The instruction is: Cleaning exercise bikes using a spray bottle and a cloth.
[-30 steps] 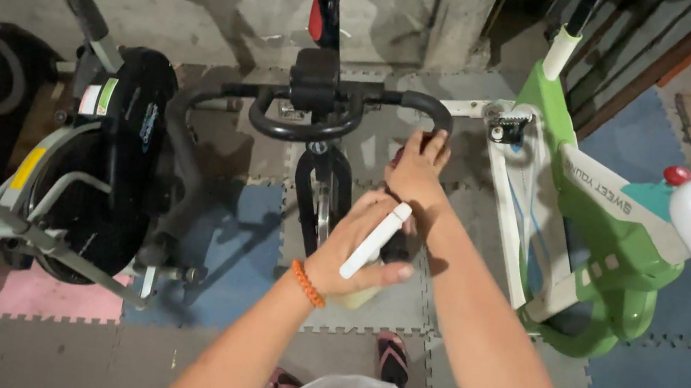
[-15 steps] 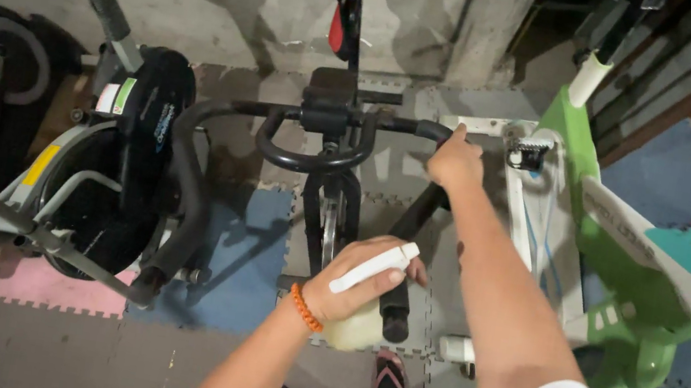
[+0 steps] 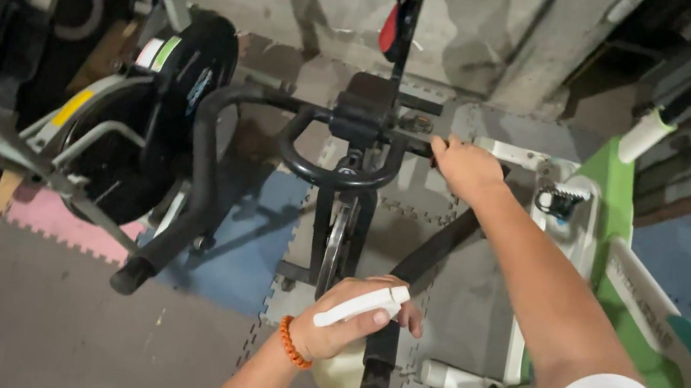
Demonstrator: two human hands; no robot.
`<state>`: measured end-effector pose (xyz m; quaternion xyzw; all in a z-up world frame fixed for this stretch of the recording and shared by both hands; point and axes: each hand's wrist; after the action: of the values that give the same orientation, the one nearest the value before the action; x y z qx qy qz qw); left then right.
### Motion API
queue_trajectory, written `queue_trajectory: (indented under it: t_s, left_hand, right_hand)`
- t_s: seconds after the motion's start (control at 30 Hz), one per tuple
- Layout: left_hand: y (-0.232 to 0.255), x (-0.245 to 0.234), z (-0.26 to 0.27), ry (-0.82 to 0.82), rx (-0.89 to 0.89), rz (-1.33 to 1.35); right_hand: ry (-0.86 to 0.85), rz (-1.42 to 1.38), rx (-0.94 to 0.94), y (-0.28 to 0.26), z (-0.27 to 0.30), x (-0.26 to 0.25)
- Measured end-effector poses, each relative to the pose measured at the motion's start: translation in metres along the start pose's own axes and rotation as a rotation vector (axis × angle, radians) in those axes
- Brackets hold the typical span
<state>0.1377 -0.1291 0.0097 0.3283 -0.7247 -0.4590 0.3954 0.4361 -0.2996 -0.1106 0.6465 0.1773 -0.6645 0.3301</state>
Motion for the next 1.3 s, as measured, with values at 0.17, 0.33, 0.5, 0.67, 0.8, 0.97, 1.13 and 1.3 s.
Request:
queue_trajectory:
  t_s: [0.17, 0.33, 0.5, 0.67, 0.8, 0.97, 1.13, 1.3]
  left_hand:
    - [-0.007, 0.003, 0.002, 0.044, 0.007, 0.055]
    - [-0.014, 0.008, 0.006, 0.092, 0.007, 0.104]
    - [-0.027, 0.015, 0.009, 0.217, 0.095, -0.181]
    - [-0.023, 0.022, 0.009, 0.278, 0.037, -0.236]
    - [-0.021, 0.022, 0.010, 0.269, 0.058, -0.295]
    - [-0.019, 0.021, 0.012, 0.263, 0.073, -0.311]
    - [-0.033, 0.016, 0.014, 0.251, 0.129, -0.293]
    - [-0.046, 0.007, 0.022, 0.235, 0.239, -0.249]
  right_hand:
    - [0.118, 0.084, -0.181, -0.005, -0.011, -0.009]
    - [0.112, 0.049, -0.162, -0.012, -0.019, -0.016]
    - [-0.235, -0.335, 0.132, -0.016, -0.055, -0.021]
    - [-0.308, -0.693, 0.142, 0.009, -0.087, 0.025]
    - [-0.343, -0.908, 0.210, 0.024, -0.074, 0.029]
    - [-0.329, -0.834, 0.282, 0.026, -0.050, 0.010]
    - [-0.255, -0.743, 0.477, 0.023, -0.005, 0.002]
    - [-0.138, -0.686, 0.893, 0.048, 0.011, 0.068]
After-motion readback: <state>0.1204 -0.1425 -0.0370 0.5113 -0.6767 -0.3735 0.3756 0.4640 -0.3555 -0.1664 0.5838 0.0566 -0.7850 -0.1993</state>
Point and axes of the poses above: each hand's wrist, its own z-axis away from the middle knuckle, its own x-axis out of the palm, y = z × x, and after that the axes turned 2 degrees about z, right-handed
